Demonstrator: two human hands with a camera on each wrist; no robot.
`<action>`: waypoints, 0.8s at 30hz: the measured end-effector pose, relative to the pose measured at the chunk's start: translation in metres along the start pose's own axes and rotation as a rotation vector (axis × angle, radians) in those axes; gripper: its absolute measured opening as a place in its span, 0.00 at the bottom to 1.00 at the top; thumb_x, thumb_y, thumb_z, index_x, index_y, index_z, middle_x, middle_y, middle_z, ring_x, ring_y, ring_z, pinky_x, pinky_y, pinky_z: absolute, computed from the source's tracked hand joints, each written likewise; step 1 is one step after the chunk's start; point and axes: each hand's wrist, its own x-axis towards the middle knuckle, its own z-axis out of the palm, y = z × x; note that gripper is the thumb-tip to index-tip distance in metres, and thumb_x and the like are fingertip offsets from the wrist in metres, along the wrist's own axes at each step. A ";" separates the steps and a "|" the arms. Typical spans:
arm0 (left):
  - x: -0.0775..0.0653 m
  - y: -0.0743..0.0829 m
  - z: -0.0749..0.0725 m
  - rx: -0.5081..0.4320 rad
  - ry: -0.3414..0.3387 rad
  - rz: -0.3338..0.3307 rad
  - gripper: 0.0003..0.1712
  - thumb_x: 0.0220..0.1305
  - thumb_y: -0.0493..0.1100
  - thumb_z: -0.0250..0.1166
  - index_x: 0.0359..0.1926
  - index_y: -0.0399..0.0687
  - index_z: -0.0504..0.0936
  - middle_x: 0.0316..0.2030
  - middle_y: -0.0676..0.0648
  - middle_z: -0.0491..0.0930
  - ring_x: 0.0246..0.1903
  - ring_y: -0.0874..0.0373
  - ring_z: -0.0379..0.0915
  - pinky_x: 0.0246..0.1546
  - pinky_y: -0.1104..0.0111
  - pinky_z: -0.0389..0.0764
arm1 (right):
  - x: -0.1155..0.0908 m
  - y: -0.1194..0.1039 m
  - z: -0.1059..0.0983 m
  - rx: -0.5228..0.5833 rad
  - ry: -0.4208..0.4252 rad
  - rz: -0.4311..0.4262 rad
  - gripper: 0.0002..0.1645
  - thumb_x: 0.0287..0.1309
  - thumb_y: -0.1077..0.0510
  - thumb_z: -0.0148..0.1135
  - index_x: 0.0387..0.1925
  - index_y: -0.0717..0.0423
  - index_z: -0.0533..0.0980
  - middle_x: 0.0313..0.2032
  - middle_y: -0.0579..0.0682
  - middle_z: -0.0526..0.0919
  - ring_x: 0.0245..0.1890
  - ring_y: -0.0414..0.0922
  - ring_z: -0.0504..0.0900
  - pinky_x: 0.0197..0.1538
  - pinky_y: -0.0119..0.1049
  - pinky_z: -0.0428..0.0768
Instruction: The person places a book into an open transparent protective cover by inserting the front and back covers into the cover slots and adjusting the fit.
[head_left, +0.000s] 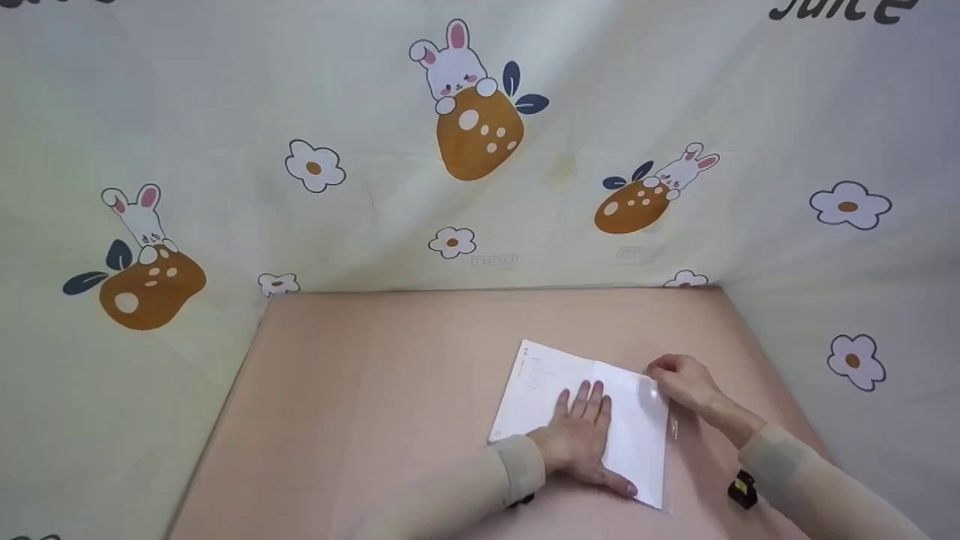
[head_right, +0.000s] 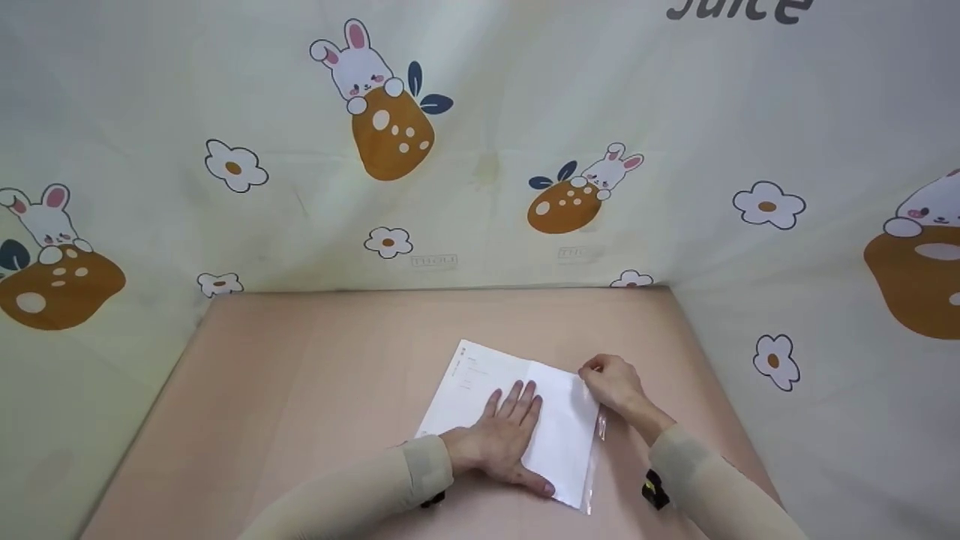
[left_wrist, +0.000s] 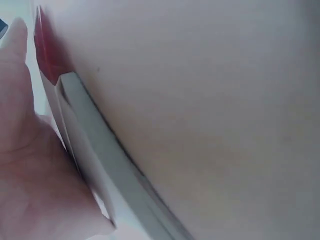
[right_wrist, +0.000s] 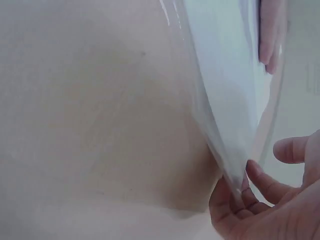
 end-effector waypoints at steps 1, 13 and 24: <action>0.000 0.000 0.001 -0.001 0.009 0.002 0.84 0.54 0.95 0.62 0.94 0.54 0.37 0.94 0.48 0.29 0.94 0.51 0.24 0.94 0.49 0.40 | 0.000 0.001 -0.002 0.053 -0.007 0.029 0.25 0.81 0.50 0.59 0.63 0.65 0.84 0.65 0.69 0.86 0.64 0.63 0.84 0.67 0.56 0.81; -0.006 -0.007 -0.022 -0.199 0.079 0.046 0.68 0.73 0.83 0.59 0.92 0.43 0.48 0.91 0.39 0.51 0.92 0.45 0.48 0.90 0.60 0.58 | -0.010 0.000 -0.021 0.576 -0.123 0.216 0.24 0.79 0.55 0.59 0.67 0.65 0.79 0.35 0.42 0.85 0.28 0.36 0.83 0.32 0.30 0.83; -0.006 0.000 -0.054 -0.316 0.222 0.059 0.32 0.75 0.73 0.65 0.52 0.50 0.84 0.35 0.53 0.86 0.33 0.62 0.81 0.34 0.72 0.80 | -0.015 -0.034 -0.023 0.664 -0.162 0.169 0.08 0.77 0.59 0.63 0.38 0.54 0.83 0.23 0.41 0.82 0.23 0.34 0.82 0.30 0.27 0.85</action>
